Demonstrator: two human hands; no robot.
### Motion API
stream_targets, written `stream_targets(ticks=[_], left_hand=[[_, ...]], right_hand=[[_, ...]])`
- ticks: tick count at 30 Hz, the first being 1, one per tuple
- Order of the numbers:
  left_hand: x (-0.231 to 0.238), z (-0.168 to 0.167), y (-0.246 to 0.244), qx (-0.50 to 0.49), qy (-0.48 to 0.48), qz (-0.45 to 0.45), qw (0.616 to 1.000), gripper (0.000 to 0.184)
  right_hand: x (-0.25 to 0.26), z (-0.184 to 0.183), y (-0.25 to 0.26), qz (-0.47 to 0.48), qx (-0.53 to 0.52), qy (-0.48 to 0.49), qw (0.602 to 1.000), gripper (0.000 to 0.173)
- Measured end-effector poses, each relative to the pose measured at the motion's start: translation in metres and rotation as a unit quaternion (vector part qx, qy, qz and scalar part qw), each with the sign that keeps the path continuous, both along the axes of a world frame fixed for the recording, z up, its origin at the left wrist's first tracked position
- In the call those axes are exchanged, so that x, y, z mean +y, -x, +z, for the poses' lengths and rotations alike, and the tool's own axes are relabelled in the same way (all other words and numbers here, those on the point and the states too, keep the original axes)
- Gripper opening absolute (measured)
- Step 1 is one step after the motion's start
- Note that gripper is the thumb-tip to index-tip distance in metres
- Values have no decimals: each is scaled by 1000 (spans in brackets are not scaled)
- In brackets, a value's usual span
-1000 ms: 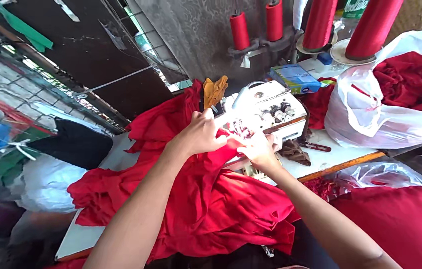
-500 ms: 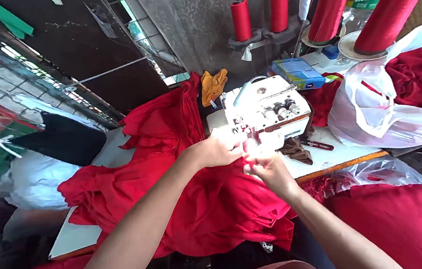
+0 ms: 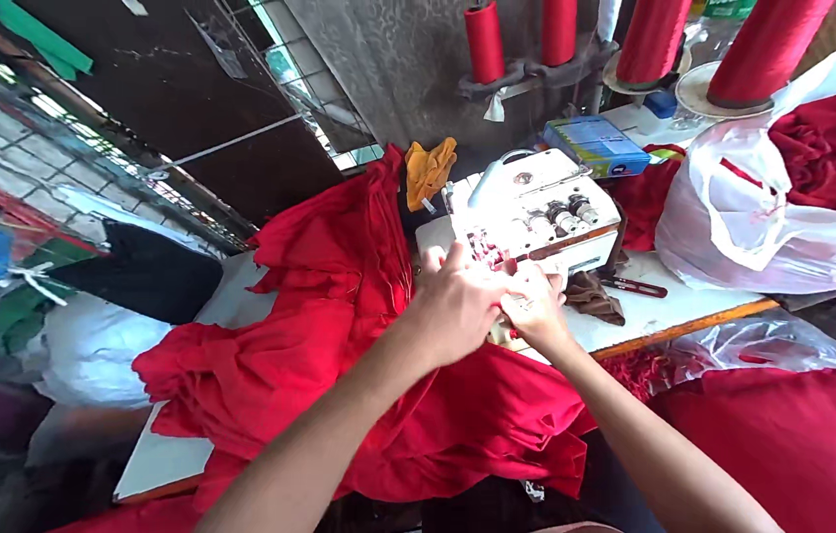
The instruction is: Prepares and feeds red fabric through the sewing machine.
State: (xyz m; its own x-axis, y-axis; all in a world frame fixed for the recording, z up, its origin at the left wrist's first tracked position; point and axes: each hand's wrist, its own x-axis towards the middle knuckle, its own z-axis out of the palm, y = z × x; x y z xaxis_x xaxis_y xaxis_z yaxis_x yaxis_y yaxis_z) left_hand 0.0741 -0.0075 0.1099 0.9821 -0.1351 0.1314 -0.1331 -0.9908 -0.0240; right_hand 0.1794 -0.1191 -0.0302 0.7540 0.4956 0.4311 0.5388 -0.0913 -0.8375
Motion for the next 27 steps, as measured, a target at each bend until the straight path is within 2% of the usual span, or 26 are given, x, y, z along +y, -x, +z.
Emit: stream_targets(ticks=[2, 4, 6, 9, 11, 13, 17, 21, 24, 26, 27], left_hand=[[-4, -20, 6, 0, 66, -6, 998, 20], [-2, -38, 9, -35, 91, -12, 995, 18], [2, -53, 15, -61, 78, 18, 995, 20], [10, -70, 20, -44, 43, 72, 995, 39], [12, -79, 19, -63, 32, 81, 994, 39], [11, -77, 14, -40, 32, 109, 993, 37], [13, -66, -11, 92, 20, 184, 978, 35], [31, -63, -34, 121, -65, 166, 977, 24], [28, -60, -43, 161, -143, 270, 938, 29], [6, -46, -27, 185, -104, 382, 899, 36], [-11, -39, -12, 175, -66, 399, 897, 29]], right_hand=[[-11, -3, 3, 37, -49, -49, 997, 14], [-21, -3, 11, 40, -74, -64, 994, 10], [-27, -13, 21, 44, -34, -59, 997, 10], [-22, -24, 24, 43, 13, -58, 997, 12], [-15, -22, 18, 40, 22, -58, 997, 13], [-6, -18, 12, 23, 29, -62, 997, 14], [7, -17, 8, -5, 22, -46, 999, 16], [-1, -18, 33, -29, -47, -38, 998, 13], [-25, -27, 46, -7, -42, -33, 999, 18], [-51, -35, 42, 0, -28, -28, 999, 20], [-66, -40, 36, -10, -19, -27, 999, 19]])
